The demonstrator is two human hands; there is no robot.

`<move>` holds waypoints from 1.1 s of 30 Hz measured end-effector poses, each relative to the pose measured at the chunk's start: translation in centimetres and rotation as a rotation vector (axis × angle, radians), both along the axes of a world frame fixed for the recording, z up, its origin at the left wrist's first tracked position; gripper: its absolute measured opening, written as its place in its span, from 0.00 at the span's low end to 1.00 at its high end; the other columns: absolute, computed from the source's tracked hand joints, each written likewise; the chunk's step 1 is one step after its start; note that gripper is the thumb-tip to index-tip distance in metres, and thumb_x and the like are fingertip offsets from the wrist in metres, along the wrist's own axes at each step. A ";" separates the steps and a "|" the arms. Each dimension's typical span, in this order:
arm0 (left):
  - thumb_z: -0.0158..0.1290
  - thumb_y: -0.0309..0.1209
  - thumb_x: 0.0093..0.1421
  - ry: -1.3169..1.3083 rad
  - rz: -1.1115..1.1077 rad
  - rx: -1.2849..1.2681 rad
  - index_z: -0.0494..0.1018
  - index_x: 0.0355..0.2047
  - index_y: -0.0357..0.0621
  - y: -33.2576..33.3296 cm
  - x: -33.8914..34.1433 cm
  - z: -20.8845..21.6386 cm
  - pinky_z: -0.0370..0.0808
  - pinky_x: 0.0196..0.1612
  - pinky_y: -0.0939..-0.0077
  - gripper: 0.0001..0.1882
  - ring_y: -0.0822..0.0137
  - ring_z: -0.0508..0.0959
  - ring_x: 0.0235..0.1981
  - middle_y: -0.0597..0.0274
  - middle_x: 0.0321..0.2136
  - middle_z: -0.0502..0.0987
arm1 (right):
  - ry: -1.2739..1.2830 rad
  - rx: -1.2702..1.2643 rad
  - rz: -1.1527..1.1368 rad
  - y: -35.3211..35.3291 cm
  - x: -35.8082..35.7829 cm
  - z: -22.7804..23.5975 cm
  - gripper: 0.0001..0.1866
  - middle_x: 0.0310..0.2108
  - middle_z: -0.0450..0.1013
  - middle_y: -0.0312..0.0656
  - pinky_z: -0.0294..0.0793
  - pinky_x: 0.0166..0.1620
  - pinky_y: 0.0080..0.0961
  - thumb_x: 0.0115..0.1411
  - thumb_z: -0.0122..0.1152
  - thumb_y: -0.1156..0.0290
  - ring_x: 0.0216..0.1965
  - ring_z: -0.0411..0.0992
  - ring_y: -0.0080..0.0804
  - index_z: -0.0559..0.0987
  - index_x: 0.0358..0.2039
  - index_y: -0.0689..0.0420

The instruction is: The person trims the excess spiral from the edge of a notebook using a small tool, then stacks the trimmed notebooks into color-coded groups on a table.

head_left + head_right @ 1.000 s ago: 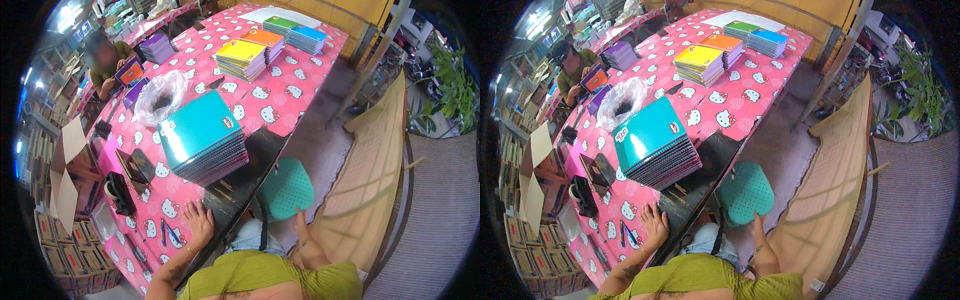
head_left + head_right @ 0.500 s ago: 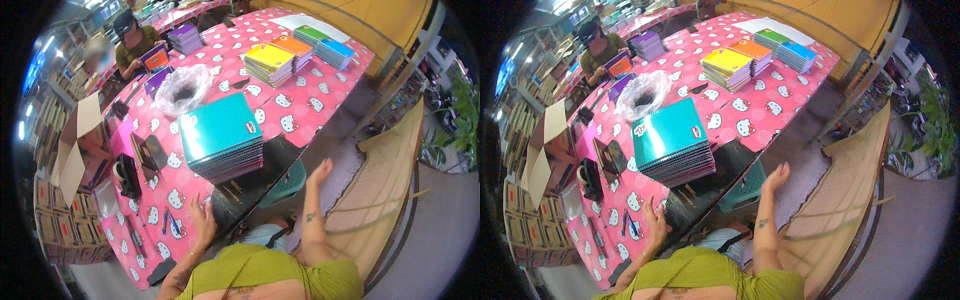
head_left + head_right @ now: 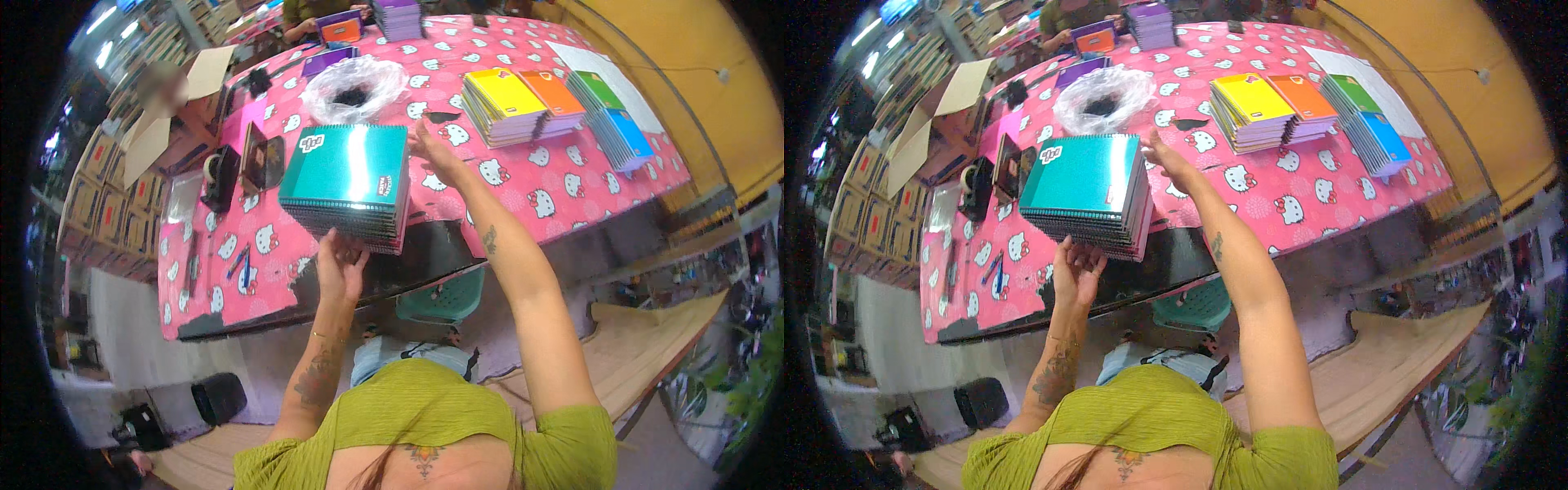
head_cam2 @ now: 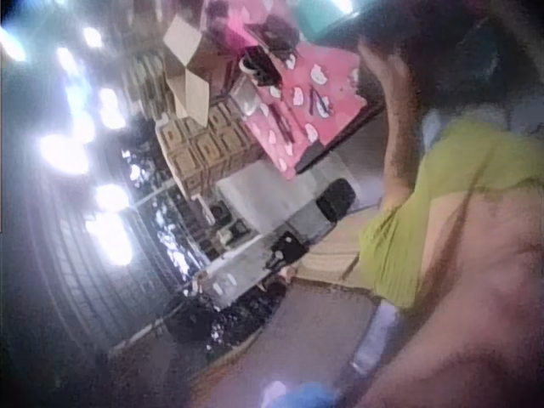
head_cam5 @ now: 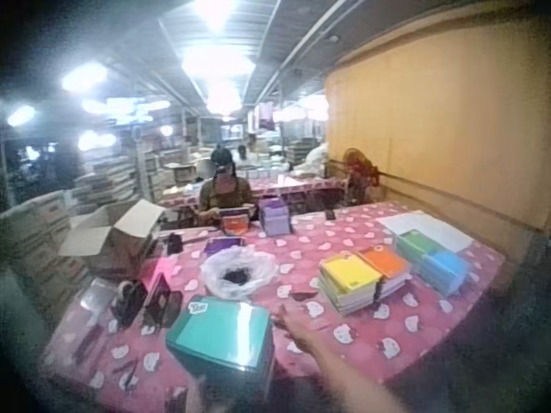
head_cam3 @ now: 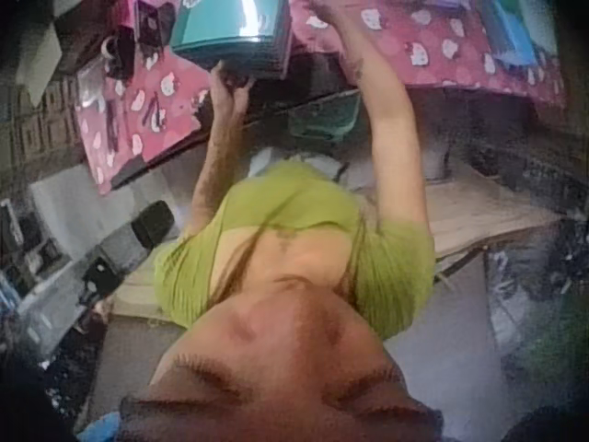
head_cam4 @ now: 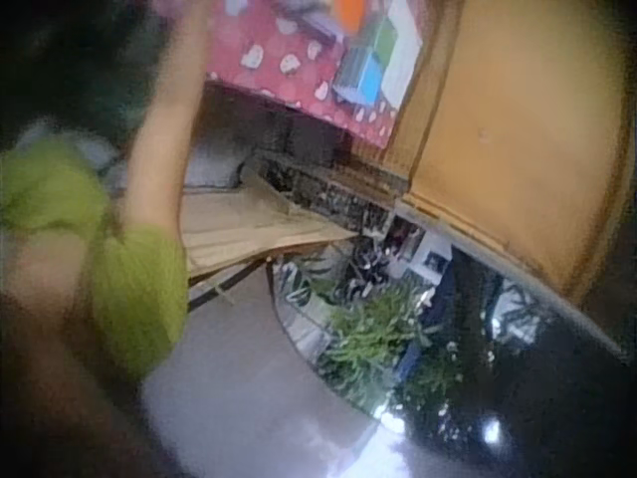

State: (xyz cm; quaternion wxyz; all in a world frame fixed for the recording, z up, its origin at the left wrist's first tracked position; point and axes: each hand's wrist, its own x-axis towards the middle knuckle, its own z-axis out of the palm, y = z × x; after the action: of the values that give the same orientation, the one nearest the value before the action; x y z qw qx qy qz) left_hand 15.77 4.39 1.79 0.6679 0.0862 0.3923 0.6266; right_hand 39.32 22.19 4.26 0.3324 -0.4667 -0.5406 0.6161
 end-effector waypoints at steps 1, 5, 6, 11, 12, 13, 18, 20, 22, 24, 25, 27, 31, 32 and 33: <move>0.58 0.45 0.57 -0.018 0.051 -0.055 0.66 0.41 0.41 0.2 0.4 0.4 0.72 0.50 0.59 0.23 0.58 0.71 0.45 0.58 0.39 0.68 | 0.009 -0.041 0.043 0.3 -0.5 -0.2 0.56 0.70 0.48 0.48 0.40 0.66 0.54 0.53 0.23 0.19 0.70 0.44 0.45 0.55 0.68 0.53; 0.58 0.47 0.55 -0.130 0.165 -0.173 0.67 0.37 0.36 1.3 0.7 0.6 0.71 0.51 0.57 0.25 0.55 0.71 0.45 0.55 0.35 0.70 | 0.032 -0.061 0.133 1.1 -1.2 -0.2 0.58 0.70 0.48 0.50 0.40 0.67 0.48 0.53 0.22 0.20 0.70 0.46 0.43 0.51 0.69 0.57; 0.57 0.47 0.55 -0.169 0.191 -0.188 0.67 0.39 0.35 1.3 0.5 0.1 0.70 0.52 0.56 0.25 0.54 0.71 0.46 0.54 0.36 0.71 | 0.011 -0.026 0.150 0.8 -0.9 -0.2 0.58 0.69 0.48 0.52 0.39 0.67 0.48 0.55 0.23 0.21 0.70 0.47 0.43 0.51 0.69 0.60; 0.52 0.50 0.58 -0.226 0.133 -0.083 0.65 0.51 0.33 1.9 -1.5 0.2 0.64 0.60 0.52 0.32 0.52 0.70 0.51 0.47 0.49 0.71 | -0.125 0.014 0.197 -0.5 0.7 -0.9 0.57 0.63 0.58 0.58 0.42 0.68 0.40 0.57 0.24 0.23 0.66 0.56 0.46 0.58 0.65 0.66; 0.51 0.52 0.59 -0.201 0.156 -0.117 0.64 0.54 0.34 1.2 -2.1 0.2 0.62 0.61 0.52 0.34 0.51 0.70 0.53 0.48 0.51 0.70 | -0.176 0.010 0.208 -1.5 0.8 -1.1 0.56 0.62 0.60 0.58 0.44 0.68 0.38 0.57 0.24 0.23 0.65 0.57 0.46 0.60 0.64 0.66; 0.50 0.54 0.60 -0.174 0.165 -0.138 0.62 0.56 0.35 0.7 -2.3 1.7 0.61 0.62 0.51 0.36 0.50 0.69 0.55 0.48 0.53 0.70 | -0.225 0.019 0.207 -2.6 1.1 -0.5 0.56 0.61 0.62 0.59 0.46 0.67 0.37 0.58 0.23 0.24 0.64 0.59 0.46 0.62 0.63 0.67; 0.47 0.57 0.63 -0.025 -0.033 0.251 0.57 0.62 0.37 -0.8 -4.1 4.9 0.64 0.61 0.56 0.40 0.54 0.68 0.58 0.51 0.58 0.67 | 0.101 0.019 0.220 -10.4 -0.9 0.9 0.51 0.50 0.69 0.53 0.61 0.59 0.34 0.59 0.31 0.26 0.53 0.66 0.40 0.68 0.56 0.67; 0.51 0.54 0.62 0.198 -0.033 0.117 0.61 0.60 0.38 -1.3 -4.1 5.6 0.68 0.58 0.60 0.37 0.57 0.71 0.55 0.54 0.55 0.70 | 0.215 -0.080 0.257 -12.1 -2.1 -0.5 0.44 0.48 0.64 0.49 0.63 0.56 0.32 0.62 0.38 0.31 0.51 0.64 0.36 0.66 0.53 0.65; 0.52 0.51 0.60 0.323 -0.102 0.069 0.58 0.61 0.38 -1.2 -4.7 5.3 0.70 0.56 0.60 0.38 0.57 0.72 0.53 0.54 0.53 0.70 | 0.168 -0.164 0.159 -13.2 -3.3 1.1 0.38 0.53 0.56 0.47 0.62 0.57 0.32 0.62 0.50 0.40 0.55 0.58 0.35 0.60 0.55 0.63; 0.55 0.45 0.56 0.348 -0.112 0.079 0.59 0.60 0.38 -0.7 -4.9 4.6 0.74 0.52 0.61 0.37 0.57 0.74 0.50 0.54 0.51 0.71 | 0.326 -0.192 0.065 -13.6 -4.2 0.1 0.37 0.52 0.56 0.47 0.59 0.59 0.33 0.61 0.53 0.43 0.56 0.58 0.35 0.59 0.55 0.64; 0.55 0.44 0.56 0.364 -0.081 0.119 0.58 0.60 0.39 -0.6 -4.5 4.6 0.74 0.52 0.61 0.37 0.57 0.74 0.50 0.54 0.51 0.71 | 0.401 -0.201 0.006 -13.8 -4.2 -0.4 0.37 0.52 0.56 0.47 0.58 0.59 0.33 0.60 0.55 0.45 0.56 0.57 0.36 0.59 0.56 0.64; 0.55 0.43 0.56 0.379 -0.036 0.203 0.57 0.61 0.40 -0.7 -3.0 4.8 0.74 0.52 0.61 0.37 0.57 0.75 0.49 0.53 0.51 0.70 | 0.424 -0.136 -0.006 -14.3 -3.6 0.0 0.38 0.52 0.55 0.48 0.56 0.61 0.33 0.59 0.57 0.47 0.57 0.57 0.36 0.58 0.57 0.65; 0.54 0.48 0.55 0.435 -0.004 0.266 0.63 0.57 0.36 -1.9 1.5 6.6 0.74 0.51 0.60 0.36 0.57 0.76 0.48 0.51 0.49 0.73 | 0.288 0.089 -0.034 -15.5 0.5 1.8 0.37 0.55 0.57 0.46 0.55 0.61 0.33 0.59 0.51 0.49 0.58 0.56 0.34 0.57 0.60 0.61; 0.54 0.49 0.54 0.433 -0.020 0.296 0.63 0.56 0.36 -1.8 3.3 7.0 0.74 0.51 0.59 0.36 0.56 0.76 0.49 0.51 0.49 0.73 | 0.283 0.145 -0.067 -15.6 2.5 2.5 0.37 0.55 0.58 0.45 0.54 0.62 0.33 0.59 0.51 0.49 0.59 0.56 0.34 0.57 0.60 0.62; 0.54 0.49 0.54 0.430 -0.035 0.326 0.64 0.56 0.36 -1.6 5.4 7.4 0.74 0.51 0.59 0.36 0.56 0.76 0.49 0.50 0.49 0.73 | 0.275 0.201 -0.099 -15.6 4.9 3.1 0.36 0.55 0.58 0.45 0.53 0.63 0.33 0.58 0.51 0.50 0.60 0.56 0.34 0.58 0.60 0.62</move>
State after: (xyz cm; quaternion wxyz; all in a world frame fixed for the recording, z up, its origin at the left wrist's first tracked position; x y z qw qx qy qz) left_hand 21.21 2.81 9.15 0.5573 0.3305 0.4177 0.6369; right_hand 44.21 6.55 7.36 0.4784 -0.3683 -0.5252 0.5997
